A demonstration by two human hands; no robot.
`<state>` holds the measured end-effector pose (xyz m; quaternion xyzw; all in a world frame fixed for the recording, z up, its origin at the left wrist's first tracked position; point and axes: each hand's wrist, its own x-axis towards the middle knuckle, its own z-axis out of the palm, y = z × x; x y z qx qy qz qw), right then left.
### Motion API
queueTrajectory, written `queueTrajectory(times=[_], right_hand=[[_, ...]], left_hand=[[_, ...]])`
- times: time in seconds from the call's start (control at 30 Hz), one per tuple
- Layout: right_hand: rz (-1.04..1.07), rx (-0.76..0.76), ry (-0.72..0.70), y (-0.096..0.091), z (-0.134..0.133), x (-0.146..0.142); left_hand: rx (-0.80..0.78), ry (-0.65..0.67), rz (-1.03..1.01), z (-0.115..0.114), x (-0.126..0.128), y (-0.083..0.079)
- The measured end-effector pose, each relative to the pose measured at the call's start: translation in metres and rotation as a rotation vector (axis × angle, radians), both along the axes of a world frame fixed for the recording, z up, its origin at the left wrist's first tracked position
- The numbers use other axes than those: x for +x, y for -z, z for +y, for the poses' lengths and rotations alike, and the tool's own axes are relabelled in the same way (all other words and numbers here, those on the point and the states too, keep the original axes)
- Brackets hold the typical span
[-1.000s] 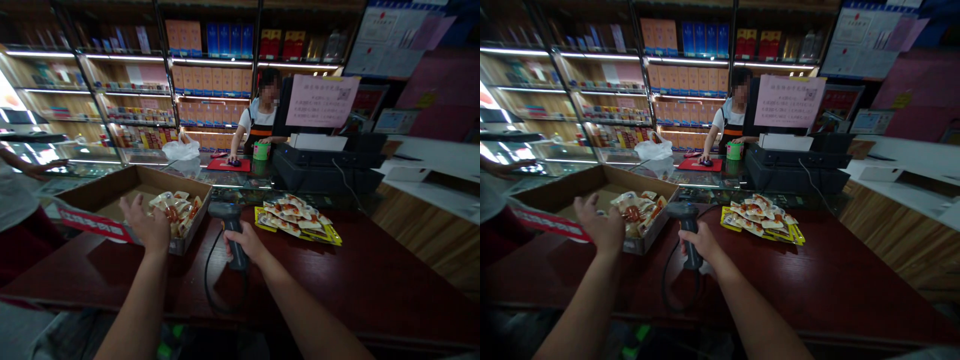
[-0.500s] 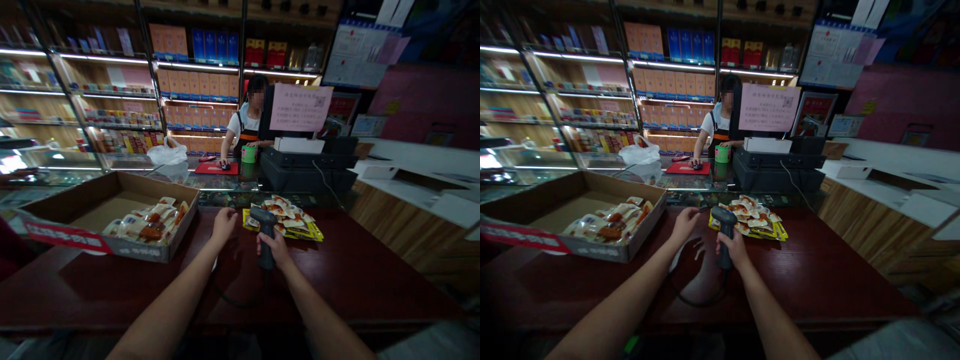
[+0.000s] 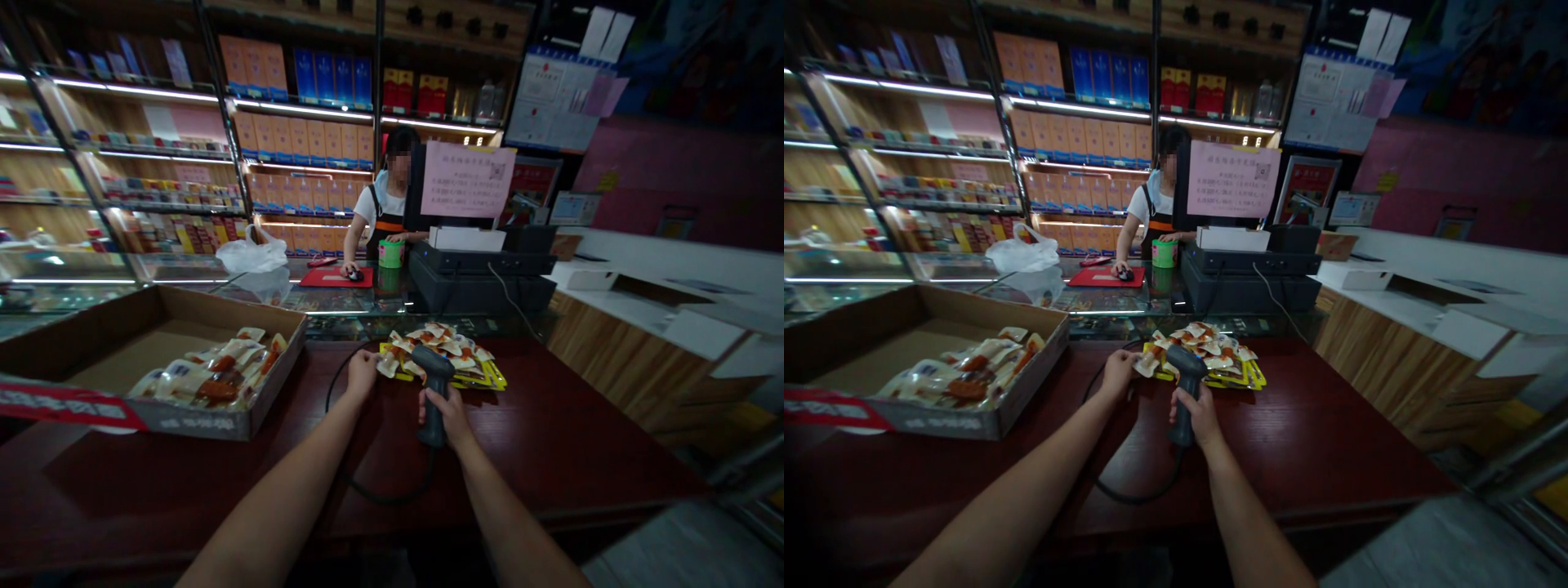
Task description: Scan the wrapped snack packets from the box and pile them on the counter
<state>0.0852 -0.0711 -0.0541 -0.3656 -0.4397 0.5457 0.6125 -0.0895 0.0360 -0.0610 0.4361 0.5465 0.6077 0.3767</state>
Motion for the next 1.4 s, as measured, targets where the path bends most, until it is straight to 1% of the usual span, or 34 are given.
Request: queueTrajectory(times=[0.07,0.13,0.2,0.3,0.37,0.47,0.6,0.73,0.9,1.2,1.4], right_hand=[[0.0,-0.011,-0.036,-0.001,-0.001,-0.001],[-0.006,-0.018,-0.078,-0.002,-0.002,-0.002],[-0.02,-0.02,-0.125,-0.001,-0.002,-0.003],[-0.054,-0.036,-0.208,0.001,-0.001,-0.005],[-0.07,-0.047,-0.239,0.002,-0.001,-0.006],[-0.083,-0.048,-0.236,0.001,-0.003,-0.006],[-0.091,-0.044,-0.234,-0.001,-0.004,-0.007],[-0.101,-0.043,-0.24,-0.001,-0.004,-0.007],[-0.119,-0.05,-0.256,0.001,-0.002,-0.008],[-0.123,-0.045,-0.281,0.001,-0.001,-0.008],[-0.126,-0.062,-0.248,0.003,-0.002,-0.008]], left_hand=[[-0.029,0.013,-0.239,-0.005,-0.011,0.0],[-0.039,0.042,-0.418,-0.01,-0.019,0.001],[-0.019,0.055,-0.521,-0.015,-0.024,0.002],[0.006,0.063,-0.61,-0.019,-0.025,0.003],[0.023,0.092,-0.628,-0.02,-0.024,0.002],[0.05,0.134,-0.618,-0.021,-0.022,0.001],[0.037,0.143,-0.596,-0.021,-0.02,0.001],[0.019,0.132,-0.574,-0.019,-0.018,0.004],[0.043,0.107,-0.557,-0.018,-0.018,0.006],[0.08,0.131,-0.553,-0.018,-0.016,0.009],[0.076,0.102,-0.551,-0.014,-0.017,0.011]])
